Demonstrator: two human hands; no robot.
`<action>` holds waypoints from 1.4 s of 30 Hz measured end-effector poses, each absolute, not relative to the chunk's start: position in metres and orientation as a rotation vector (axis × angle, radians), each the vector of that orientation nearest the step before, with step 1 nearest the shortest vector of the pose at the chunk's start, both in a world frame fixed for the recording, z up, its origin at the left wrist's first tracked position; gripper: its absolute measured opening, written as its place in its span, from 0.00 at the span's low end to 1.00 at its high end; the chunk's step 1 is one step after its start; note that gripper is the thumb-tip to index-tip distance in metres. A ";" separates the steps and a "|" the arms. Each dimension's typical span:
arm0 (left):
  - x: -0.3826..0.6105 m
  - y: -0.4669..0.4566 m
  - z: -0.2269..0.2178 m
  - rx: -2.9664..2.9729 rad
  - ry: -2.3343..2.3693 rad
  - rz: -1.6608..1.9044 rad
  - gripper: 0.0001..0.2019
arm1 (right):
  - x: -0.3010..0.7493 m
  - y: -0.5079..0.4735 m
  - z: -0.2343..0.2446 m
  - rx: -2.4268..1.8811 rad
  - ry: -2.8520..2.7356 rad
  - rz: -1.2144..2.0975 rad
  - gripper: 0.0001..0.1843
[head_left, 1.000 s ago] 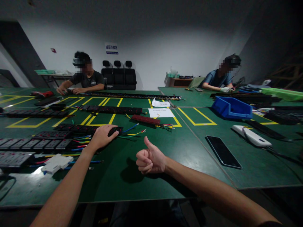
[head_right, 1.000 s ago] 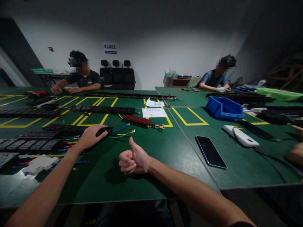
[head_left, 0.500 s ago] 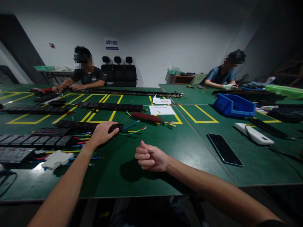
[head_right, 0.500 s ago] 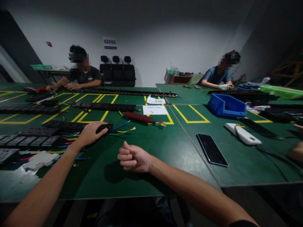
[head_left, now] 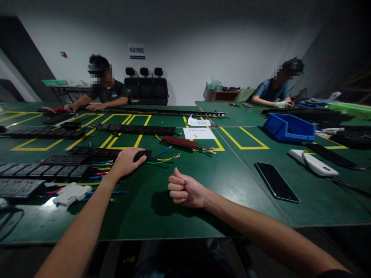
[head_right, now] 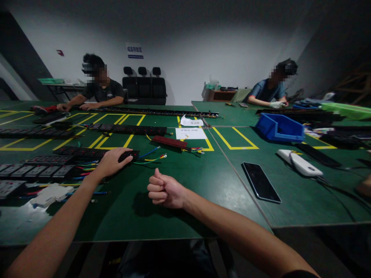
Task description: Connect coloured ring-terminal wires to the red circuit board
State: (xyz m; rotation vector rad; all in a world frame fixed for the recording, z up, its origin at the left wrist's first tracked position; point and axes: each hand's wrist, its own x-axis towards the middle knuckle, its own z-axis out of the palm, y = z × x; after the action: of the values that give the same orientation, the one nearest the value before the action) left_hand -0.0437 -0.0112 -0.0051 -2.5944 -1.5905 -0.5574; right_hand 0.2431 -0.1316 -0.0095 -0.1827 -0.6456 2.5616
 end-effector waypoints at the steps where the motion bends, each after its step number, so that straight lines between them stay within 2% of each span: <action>1: -0.044 -0.011 -0.005 -2.594 -1.586 -0.555 0.28 | 0.243 -0.132 -0.010 -0.164 -0.646 2.571 0.31; 14: -0.043 -0.012 -0.004 -2.605 -1.594 -0.570 0.28 | 0.245 -0.135 -0.007 -0.181 -0.649 2.614 0.35; 21: -0.043 -0.014 -0.006 -2.597 -1.615 -0.572 0.27 | 0.243 -0.125 -0.014 -0.224 -0.888 2.533 0.38; 25: -0.030 -0.024 0.000 -2.503 -1.584 -0.627 0.27 | 0.240 -0.122 -0.017 -0.249 -0.933 2.432 0.36; 28: -0.007 -0.034 0.013 -2.474 -1.434 -0.714 0.23 | 0.237 -0.122 -0.020 -0.257 -0.956 2.401 0.34; 31: 0.025 -0.041 0.023 -2.616 -1.250 -0.627 0.18 | 0.234 -0.122 -0.022 -0.270 -0.997 2.381 0.33; 34: 0.058 -0.044 0.022 -2.721 -1.161 -0.514 0.19 | 0.232 -0.122 -0.022 -0.290 -0.998 2.368 0.33; 38: 0.084 -0.042 0.010 -2.714 -1.218 -0.516 0.15 | 0.233 -0.122 -0.020 -0.358 -0.978 2.374 0.31; 42: 0.082 -0.046 0.001 -2.813 -1.356 -0.644 0.15 | 0.235 -0.120 -0.020 -0.436 -0.985 2.329 0.29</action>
State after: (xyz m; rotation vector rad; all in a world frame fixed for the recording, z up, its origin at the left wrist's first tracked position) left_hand 0.0824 -0.0460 0.0009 -2.8126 -1.3564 -0.6445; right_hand 0.2350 -0.1203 -0.0199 -0.4362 -0.9854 2.3291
